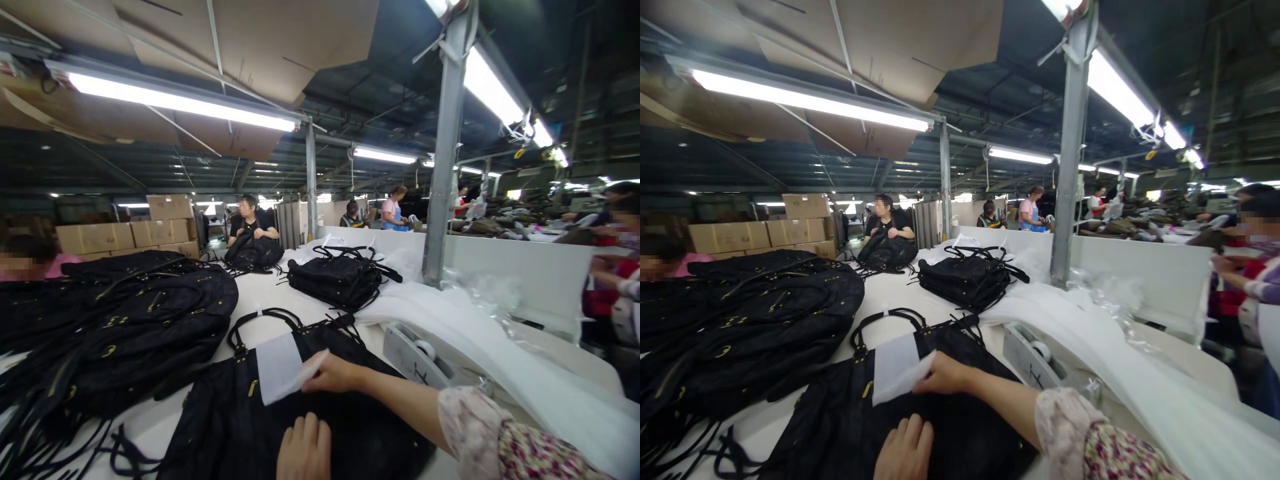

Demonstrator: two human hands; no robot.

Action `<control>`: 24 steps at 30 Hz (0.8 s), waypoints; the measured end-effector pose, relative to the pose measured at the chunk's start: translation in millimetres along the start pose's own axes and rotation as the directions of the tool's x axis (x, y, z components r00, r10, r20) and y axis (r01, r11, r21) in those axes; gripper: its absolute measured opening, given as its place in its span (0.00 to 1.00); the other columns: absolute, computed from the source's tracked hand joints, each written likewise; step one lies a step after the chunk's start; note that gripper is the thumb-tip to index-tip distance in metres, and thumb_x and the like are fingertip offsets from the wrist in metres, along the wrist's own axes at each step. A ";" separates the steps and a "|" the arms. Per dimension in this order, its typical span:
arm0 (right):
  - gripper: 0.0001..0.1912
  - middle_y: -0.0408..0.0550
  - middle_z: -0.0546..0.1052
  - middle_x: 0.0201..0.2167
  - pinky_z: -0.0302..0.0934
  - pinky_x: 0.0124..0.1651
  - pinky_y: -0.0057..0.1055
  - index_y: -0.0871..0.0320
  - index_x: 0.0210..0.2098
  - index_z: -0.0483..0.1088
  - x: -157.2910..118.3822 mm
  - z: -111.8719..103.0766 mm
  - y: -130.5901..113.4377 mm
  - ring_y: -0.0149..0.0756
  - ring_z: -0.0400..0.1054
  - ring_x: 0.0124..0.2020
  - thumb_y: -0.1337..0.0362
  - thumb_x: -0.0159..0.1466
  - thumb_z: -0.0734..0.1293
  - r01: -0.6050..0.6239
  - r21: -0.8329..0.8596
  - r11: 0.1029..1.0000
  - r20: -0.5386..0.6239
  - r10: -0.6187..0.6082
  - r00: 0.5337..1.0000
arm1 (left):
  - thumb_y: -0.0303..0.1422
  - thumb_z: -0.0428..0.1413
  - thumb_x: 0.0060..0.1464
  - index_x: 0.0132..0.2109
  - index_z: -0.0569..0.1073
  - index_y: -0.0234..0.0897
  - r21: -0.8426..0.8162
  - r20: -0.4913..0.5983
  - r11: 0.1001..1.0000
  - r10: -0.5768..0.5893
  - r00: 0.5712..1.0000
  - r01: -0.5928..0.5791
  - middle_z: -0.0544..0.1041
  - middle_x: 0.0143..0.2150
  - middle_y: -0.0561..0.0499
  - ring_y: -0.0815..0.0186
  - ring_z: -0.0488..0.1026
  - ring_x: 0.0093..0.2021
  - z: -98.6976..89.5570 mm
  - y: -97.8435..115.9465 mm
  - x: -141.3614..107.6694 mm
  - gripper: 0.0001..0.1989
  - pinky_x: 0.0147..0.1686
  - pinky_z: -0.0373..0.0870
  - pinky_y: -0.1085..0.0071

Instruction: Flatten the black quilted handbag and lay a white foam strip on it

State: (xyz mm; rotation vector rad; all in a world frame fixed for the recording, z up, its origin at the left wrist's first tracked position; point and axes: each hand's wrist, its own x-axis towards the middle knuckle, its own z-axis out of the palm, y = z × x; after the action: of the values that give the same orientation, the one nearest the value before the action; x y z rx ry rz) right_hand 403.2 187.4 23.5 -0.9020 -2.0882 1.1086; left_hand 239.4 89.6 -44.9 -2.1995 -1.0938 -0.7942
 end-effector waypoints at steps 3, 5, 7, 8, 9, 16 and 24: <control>0.12 0.45 0.79 0.39 0.63 0.48 0.27 0.58 0.41 0.78 -35.8 13.4 2.7 0.36 0.74 0.42 0.67 0.63 0.64 0.198 -0.289 0.937 0.112 -0.173 0.979 | 0.20 0.48 0.56 0.48 0.72 0.41 0.089 -0.109 0.994 0.075 0.991 -0.065 0.74 0.49 0.47 0.59 0.71 0.48 -23.4 5.7 -6.1 0.18 0.47 0.69 0.63; 0.14 0.45 0.79 0.43 0.62 0.51 0.26 0.56 0.45 0.77 -49.6 19.0 1.8 0.36 0.73 0.46 0.70 0.64 0.62 0.260 -0.396 0.881 0.156 -0.214 0.964 | 0.19 0.46 0.57 0.55 0.69 0.43 0.138 -0.186 0.989 0.082 0.979 -0.057 0.70 0.57 0.47 0.56 0.66 0.58 -38.1 8.0 -9.7 0.23 0.55 0.64 0.58; 0.17 0.45 0.77 0.49 0.60 0.55 0.26 0.55 0.47 0.77 -57.6 22.2 0.7 0.36 0.70 0.52 0.73 0.63 0.62 0.278 -0.467 0.840 0.175 -0.221 0.960 | 0.18 0.46 0.57 0.60 0.64 0.46 0.160 -0.226 0.987 0.062 0.972 -0.026 0.66 0.61 0.45 0.52 0.61 0.62 -48.9 8.2 -13.4 0.27 0.57 0.60 0.53; 0.18 0.45 0.75 0.52 0.59 0.58 0.27 0.54 0.49 0.76 -60.2 23.2 0.2 0.36 0.68 0.55 0.73 0.63 0.62 0.280 -0.492 0.824 0.184 -0.216 0.959 | 0.17 0.46 0.57 0.62 0.62 0.46 0.160 -0.222 0.987 0.048 0.974 -0.012 0.66 0.62 0.44 0.51 0.61 0.62 -52.4 7.5 -15.6 0.29 0.57 0.60 0.51; 0.19 0.45 0.74 0.54 0.58 0.59 0.28 0.54 0.50 0.76 -62.2 23.8 -0.2 0.36 0.66 0.57 0.73 0.63 0.62 0.273 -0.520 0.810 0.186 -0.205 0.961 | 0.17 0.45 0.58 0.62 0.62 0.45 0.151 -0.200 0.988 0.041 0.979 -0.011 0.66 0.61 0.43 0.51 0.63 0.61 -54.5 6.5 -18.1 0.29 0.56 0.61 0.51; 0.25 0.47 0.72 0.56 0.55 0.62 0.27 0.57 0.54 0.73 -82.5 29.1 -17.1 0.35 0.64 0.59 0.77 0.60 0.60 0.252 -0.645 0.722 0.228 -0.133 0.965 | 0.18 0.42 0.59 0.42 0.72 0.36 -0.139 0.057 0.988 0.078 0.995 -0.070 0.74 0.34 0.52 0.64 0.70 0.32 -57.2 0.4 -37.6 0.16 0.33 0.66 0.66; 0.23 0.55 0.69 0.58 0.52 0.65 0.38 0.58 0.61 0.66 -188.9 42.0 -62.6 0.42 0.57 0.64 0.63 0.68 0.59 0.522 -0.526 0.671 0.436 -0.314 0.843 | 0.34 0.51 0.63 0.52 0.70 0.34 -0.273 0.074 0.947 0.197 0.978 -0.170 0.74 0.46 0.46 0.58 0.70 0.43 -72.9 -2.3 -39.4 0.13 0.41 0.69 0.62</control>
State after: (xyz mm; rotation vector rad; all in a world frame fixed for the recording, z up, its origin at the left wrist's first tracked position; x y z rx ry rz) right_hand 464.7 -6.5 21.9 -0.4589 -2.8267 0.2840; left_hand 199.2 20.4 -23.3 -2.5480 -0.8504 -0.7922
